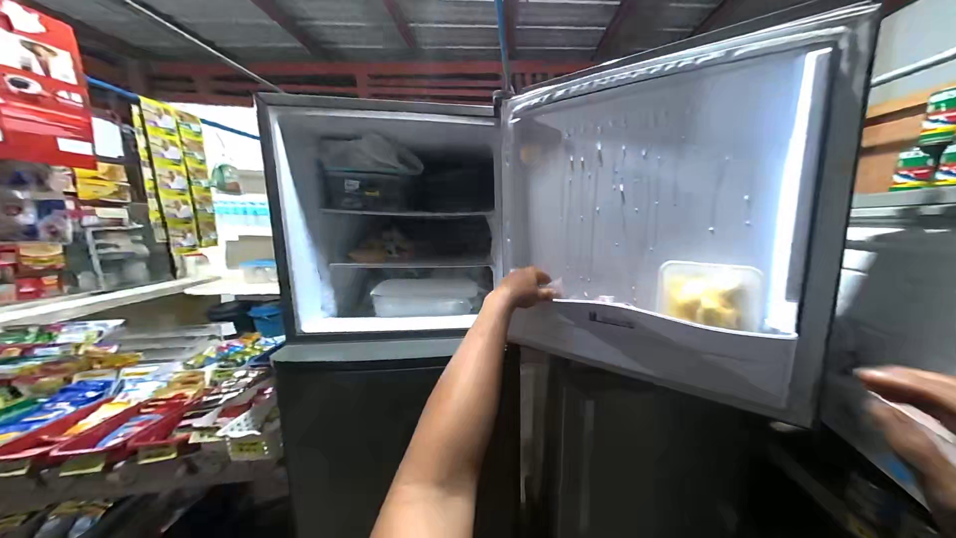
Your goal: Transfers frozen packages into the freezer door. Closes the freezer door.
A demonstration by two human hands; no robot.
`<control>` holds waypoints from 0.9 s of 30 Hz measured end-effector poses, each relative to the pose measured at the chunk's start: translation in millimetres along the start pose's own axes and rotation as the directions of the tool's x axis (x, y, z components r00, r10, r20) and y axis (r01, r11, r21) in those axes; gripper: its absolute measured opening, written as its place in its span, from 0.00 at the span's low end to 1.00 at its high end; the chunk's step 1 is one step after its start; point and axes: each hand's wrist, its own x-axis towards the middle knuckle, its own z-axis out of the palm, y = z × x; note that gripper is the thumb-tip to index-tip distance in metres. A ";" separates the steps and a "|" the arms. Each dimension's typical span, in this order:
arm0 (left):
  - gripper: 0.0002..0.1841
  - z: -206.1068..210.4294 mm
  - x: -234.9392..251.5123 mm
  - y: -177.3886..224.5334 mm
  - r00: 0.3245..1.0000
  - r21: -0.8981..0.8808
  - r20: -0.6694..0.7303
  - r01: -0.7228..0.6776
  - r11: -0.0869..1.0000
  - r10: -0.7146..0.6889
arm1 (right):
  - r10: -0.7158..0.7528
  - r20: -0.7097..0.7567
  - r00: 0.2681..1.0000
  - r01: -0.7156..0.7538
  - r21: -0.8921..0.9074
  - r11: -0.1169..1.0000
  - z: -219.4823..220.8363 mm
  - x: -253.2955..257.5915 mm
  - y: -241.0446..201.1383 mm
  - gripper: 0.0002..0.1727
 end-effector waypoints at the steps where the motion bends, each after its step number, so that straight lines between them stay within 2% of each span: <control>1: 0.25 -4.4 3.5 -6.6 0.997 0.008 0.075 -0.016 1.000 0.016 | -0.023 0.061 0.998 0.022 0.012 1.000 22.8 21.2 0.8 0.18; 4: 0.21 -12.4 18.4 -20.4 0.979 0.048 0.191 -0.086 0.995 0.076 | -0.073 0.260 0.963 0.077 -0.006 0.997 95.6 85.6 3.0 0.20; 6: 0.16 -13.7 27.9 -24.9 0.971 0.143 0.186 -0.177 0.974 0.149 | 0.020 0.450 0.893 0.009 -0.062 0.998 138.7 127.2 0.1 0.19; 8: 0.12 -13.9 32.7 -27.9 0.972 0.195 0.111 -0.228 0.954 0.209 | 0.217 0.604 0.767 -0.136 -0.177 0.975 177.3 164.5 -0.7 0.20; 10: 0.12 -14.8 35.9 -35.3 0.960 0.131 0.021 -0.280 0.951 0.279 | 0.378 0.650 0.660 -0.269 -0.265 0.926 210.7 192.0 2.5 0.27; 13: 0.10 -20.3 39.7 -45.3 0.896 0.009 -0.196 -0.405 0.914 0.399 | 0.465 0.661 0.589 -0.432 -0.229 0.873 250.9 207.4 13.4 0.41; 14: 0.09 -24.3 39.2 -43.5 0.866 0.006 -0.257 -0.442 0.897 0.429 | 0.467 0.666 0.582 -0.486 -0.177 0.856 261.9 207.7 16.3 0.41; 18: 0.09 -45.2 34.0 -27.8 0.732 -0.030 -0.452 -0.583 0.812 0.509 | 0.515 0.605 0.608 -0.692 0.085 0.717 283.2 208.8 22.3 0.31; 21: 0.07 -54.1 35.9 -24.3 0.620 -0.176 -0.648 -0.687 0.705 0.443 | 0.523 0.499 0.691 -0.688 0.233 0.687 284.2 211.2 17.6 0.14; 22: 0.08 -52.9 36.4 -23.8 0.612 -0.263 -0.699 -0.700 0.664 0.369 | 0.516 0.452 0.728 -0.663 0.272 0.697 282.8 214.1 14.1 0.12; 23: 0.13 -49.1 34.9 -23.5 0.639 -0.389 -0.723 -0.691 0.609 0.263 | 0.507 0.410 0.758 -0.638 0.305 0.707 280.6 217.6 10.3 0.12; 24: 0.22 -44.1 29.3 -23.5 0.713 -0.546 -0.681 -0.646 0.533 0.167 | 0.497 0.386 0.777 -0.620 0.332 0.711 277.8 220.9 6.4 0.12; 25: 0.30 -37.4 20.1 -23.0 0.814 -0.701 -0.570 -0.551 0.454 0.109 | 0.488 0.392 0.780 -0.617 0.349 0.705 274.8 224.1 1.9 0.12; 26: 0.31 -27.6 12.8 -20.3 0.885 -0.817 -0.459 -0.453 0.355 0.073 | 0.475 0.427 0.769 -0.626 0.352 0.696 272.5 227.0 -2.3 0.11; 27: 0.25 -14.4 7.7 -13.2 0.915 -0.884 -0.404 -0.393 0.253 0.011 | 0.459 0.497 0.736 -0.648 0.321 0.691 270.9 230.0 -5.7 0.11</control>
